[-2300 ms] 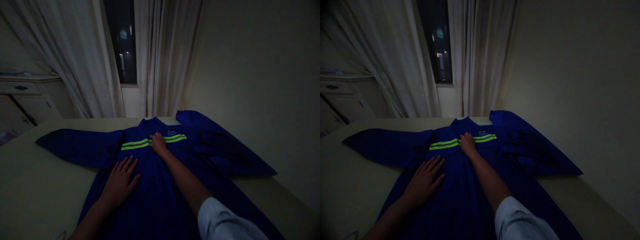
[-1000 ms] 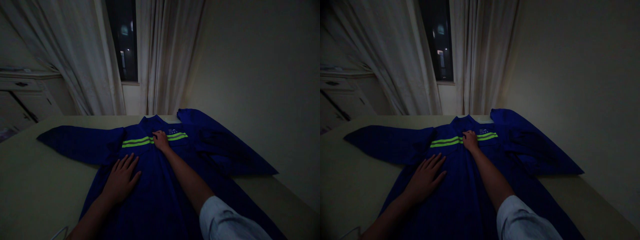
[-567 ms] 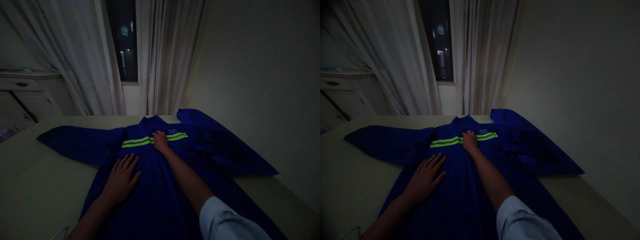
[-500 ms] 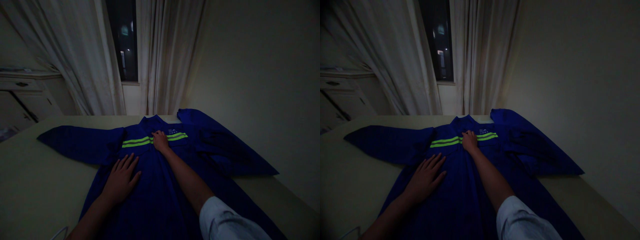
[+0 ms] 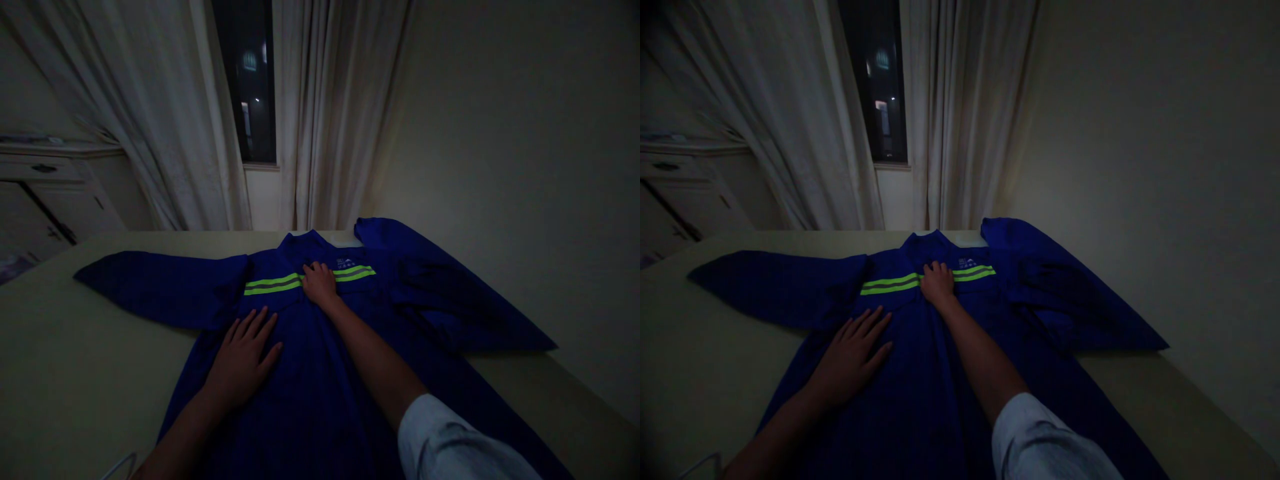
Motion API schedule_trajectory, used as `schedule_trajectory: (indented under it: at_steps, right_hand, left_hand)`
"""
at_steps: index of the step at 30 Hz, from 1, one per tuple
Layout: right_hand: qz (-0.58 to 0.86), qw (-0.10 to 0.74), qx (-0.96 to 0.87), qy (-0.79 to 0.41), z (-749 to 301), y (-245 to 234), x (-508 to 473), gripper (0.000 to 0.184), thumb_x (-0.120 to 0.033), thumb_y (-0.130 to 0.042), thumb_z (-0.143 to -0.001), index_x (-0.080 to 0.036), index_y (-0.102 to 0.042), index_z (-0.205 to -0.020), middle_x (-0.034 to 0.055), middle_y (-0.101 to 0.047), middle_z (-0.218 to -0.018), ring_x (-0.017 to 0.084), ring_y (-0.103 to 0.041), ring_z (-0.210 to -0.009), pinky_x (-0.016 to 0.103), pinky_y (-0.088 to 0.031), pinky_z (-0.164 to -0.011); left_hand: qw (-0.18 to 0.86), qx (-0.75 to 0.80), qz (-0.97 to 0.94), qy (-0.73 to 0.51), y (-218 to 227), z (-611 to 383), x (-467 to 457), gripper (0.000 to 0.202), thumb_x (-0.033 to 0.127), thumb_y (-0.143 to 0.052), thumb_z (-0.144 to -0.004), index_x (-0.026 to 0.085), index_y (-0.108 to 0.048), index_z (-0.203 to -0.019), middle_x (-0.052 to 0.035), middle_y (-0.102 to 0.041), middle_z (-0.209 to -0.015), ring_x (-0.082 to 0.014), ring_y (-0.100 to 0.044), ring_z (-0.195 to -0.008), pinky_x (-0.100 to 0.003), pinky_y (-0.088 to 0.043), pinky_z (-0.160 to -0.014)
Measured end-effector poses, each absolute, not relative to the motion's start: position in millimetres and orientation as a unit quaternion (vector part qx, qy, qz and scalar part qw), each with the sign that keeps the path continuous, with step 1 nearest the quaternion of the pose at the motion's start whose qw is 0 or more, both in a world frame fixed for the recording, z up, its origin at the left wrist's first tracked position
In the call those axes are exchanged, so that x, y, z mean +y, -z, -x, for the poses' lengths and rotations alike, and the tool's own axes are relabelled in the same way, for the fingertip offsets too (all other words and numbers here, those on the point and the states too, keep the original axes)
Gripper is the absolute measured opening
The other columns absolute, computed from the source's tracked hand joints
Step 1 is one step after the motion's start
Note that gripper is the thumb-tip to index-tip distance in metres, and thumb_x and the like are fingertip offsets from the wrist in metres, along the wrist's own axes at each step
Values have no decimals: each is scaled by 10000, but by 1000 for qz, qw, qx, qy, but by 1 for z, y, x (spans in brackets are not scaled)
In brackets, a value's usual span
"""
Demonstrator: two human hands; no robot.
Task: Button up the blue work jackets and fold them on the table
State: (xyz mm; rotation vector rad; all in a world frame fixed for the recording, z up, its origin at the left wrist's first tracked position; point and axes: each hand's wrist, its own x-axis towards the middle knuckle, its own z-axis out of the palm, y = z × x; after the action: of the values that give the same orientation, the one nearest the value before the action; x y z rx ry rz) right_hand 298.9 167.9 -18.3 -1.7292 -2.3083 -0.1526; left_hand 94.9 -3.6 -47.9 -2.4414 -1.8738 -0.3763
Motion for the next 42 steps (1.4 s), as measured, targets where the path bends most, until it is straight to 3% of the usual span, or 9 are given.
schedule_trajectory:
  at_steps: [13,20,23,26,30,32,33,37,42]
  right_hand:
    - [572,95,-812,69,-299,13,169,420,-238,-473,-1029,-206,-598,-1429,166,-620,-1353,297,-530,-1209,418,-452,-953]
    - [532,62,-841,73,-293,5,175,362,-161,-481,-1001,-118,-674,-1304,203,-637,-1306,295,-567,-1202,418,-447,-983]
    - [516,59,-852,62,-293,1,184,302,-247,-540,-1003,-104,-733,-1186,194,-668,-1244,293,-598,-1175,402,-458,-986]
    - [532,101,-839,47,-304,-6,206,379,-425,-505,-1052,-154,-765,-1095,151,-683,-1228,259,-625,-1144,366,-467,-987]
    - [643,247,-725,-28,-329,-16,252,534,-451,-584,-1023,-170,-554,-1477,176,-564,-1489,270,-536,-1330,401,-405,-1089]
    - [670,257,-693,-72,-336,-19,276,720,-450,-681,-957,-128,-449,-1558,227,-603,-1440,312,-568,-1288,466,-425,-1048]
    - [672,251,-690,-92,-338,-21,285,727,-434,-715,-925,-107,-483,-1531,234,-657,-1357,321,-613,-1215,479,-450,-1000]
    - [635,240,-720,-148,-344,-36,299,424,-264,-673,-886,-115,-703,-1282,153,-766,-1072,246,-695,-926,387,-510,-838]
    - [559,216,-787,-145,-394,-64,260,406,-152,-516,-881,-162,-725,-1229,112,-744,-1182,209,-655,-1002,343,-497,-876]
  left_hand:
    - [12,-608,786,114,43,-96,-4,652,606,-401,-1043,283,-438,-1608,-33,-340,-1701,-322,-332,-1566,-587,-271,-1268]
    - [11,-613,782,111,44,-98,-3,639,589,-411,-1041,281,-457,-1599,-38,-345,-1699,-323,-320,-1571,-586,-263,-1271]
    - [5,-614,781,120,45,-98,-3,639,591,-420,-1035,279,-473,-1590,-45,-357,-1694,-330,-337,-1563,-590,-267,-1267]
    - [-2,-613,780,125,45,-97,-3,639,601,-400,-1038,282,-483,-1584,-42,-374,-1687,-331,-341,-1561,-585,-279,-1263]
    - [-6,-611,779,142,43,-98,-4,632,614,-385,-1041,301,-488,-1580,-35,-381,-1688,-333,-358,-1551,-582,-289,-1260]
    - [-12,-612,777,146,40,-99,-5,634,622,-383,-1041,310,-481,-1584,-34,-382,-1689,-334,-360,-1550,-588,-286,-1262]
    - [-16,-613,776,146,39,-99,-5,635,625,-383,-1041,314,-475,-1587,-33,-383,-1690,-336,-359,-1550,-593,-286,-1262]
    - [-30,-610,777,151,37,-99,-5,632,624,-397,-1039,323,-468,-1590,-35,-386,-1689,-336,-362,-1547,-604,-286,-1260]
    - [-30,-607,777,161,38,-99,-5,634,618,-406,-1036,300,-485,-1579,-52,-395,-1686,-339,-357,-1547,-603,-273,-1259]
